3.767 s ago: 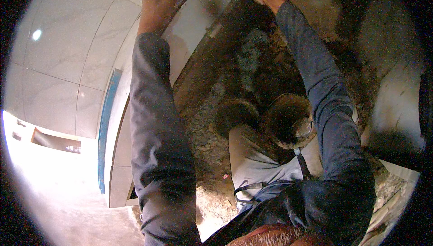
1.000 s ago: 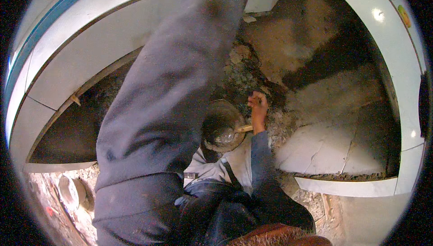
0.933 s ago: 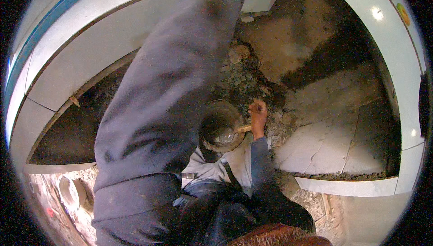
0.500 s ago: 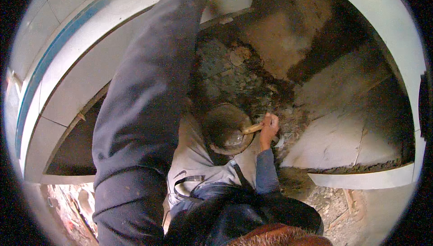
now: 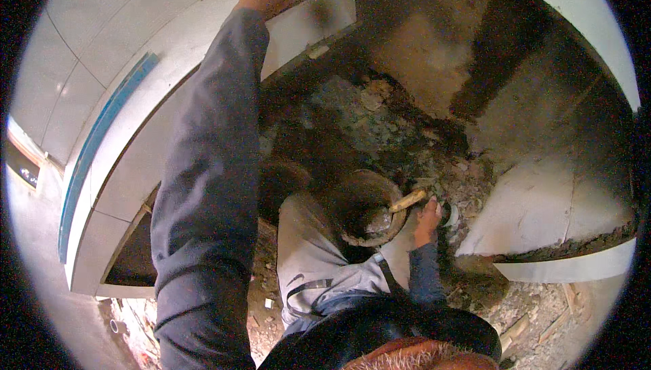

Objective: The person measures a tile against a corner, marks it with a pen, and then applies a new tile to the upper edge of a wall using mortar.

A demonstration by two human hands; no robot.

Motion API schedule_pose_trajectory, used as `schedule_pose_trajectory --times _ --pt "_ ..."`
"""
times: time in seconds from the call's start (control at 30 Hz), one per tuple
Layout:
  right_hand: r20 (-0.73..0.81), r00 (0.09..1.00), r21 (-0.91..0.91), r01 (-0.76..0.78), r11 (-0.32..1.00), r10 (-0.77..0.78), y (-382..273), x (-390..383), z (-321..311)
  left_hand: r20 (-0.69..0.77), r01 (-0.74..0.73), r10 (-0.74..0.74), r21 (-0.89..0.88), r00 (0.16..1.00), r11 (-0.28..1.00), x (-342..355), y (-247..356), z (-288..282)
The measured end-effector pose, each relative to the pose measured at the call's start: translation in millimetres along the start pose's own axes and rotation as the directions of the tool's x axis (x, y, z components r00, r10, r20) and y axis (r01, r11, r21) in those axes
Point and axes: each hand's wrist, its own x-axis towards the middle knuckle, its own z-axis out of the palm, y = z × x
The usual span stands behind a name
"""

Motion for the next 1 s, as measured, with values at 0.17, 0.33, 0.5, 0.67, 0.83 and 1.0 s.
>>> schedule_pose_trajectory --times 0.17,0.33,0.5,0.67,0.83,1.0 --pt "0.071 0.997 0.137 0.003 0.991 -0.013 8.8 28.5 -7.6 0.035 -0.114 0.114 0.008 0.993 0.993 15.3 -6.3 20.3" --pt "0.183 0.979 -0.005 -0.086 0.996 0.085 -22.7 -9.5 -3.8 0.100 -0.321 0.305 0.283 0.947 0.904 20.6 -36.5 26.6" --pt "0.177 0.981 0.029 -0.089 0.996 0.082 -24.1 0.4 -1.3 0.173 -0.640 0.652 0.488 0.738 0.594 47.8 -85.1 35.7" --pt "0.207 0.976 0.024 -0.074 0.997 0.068 -16.0 11.5 -14.8 0.154 -0.433 0.406 0.376 0.901 0.819 30.0 -56.2 41.2" --pt "0.083 0.991 0.032 -0.109 0.994 0.106 -20.8 -7.3 9.3 0.103 -0.263 0.263 -0.014 0.959 0.965 12.3 -35.0 24.0" --pt "0.216 0.971 0.002 -0.109 0.994 0.106 -21.6 3.3 -3.4 0.017 -0.073 0.074 -0.075 0.997 0.995 2.0 12.3 19.8"
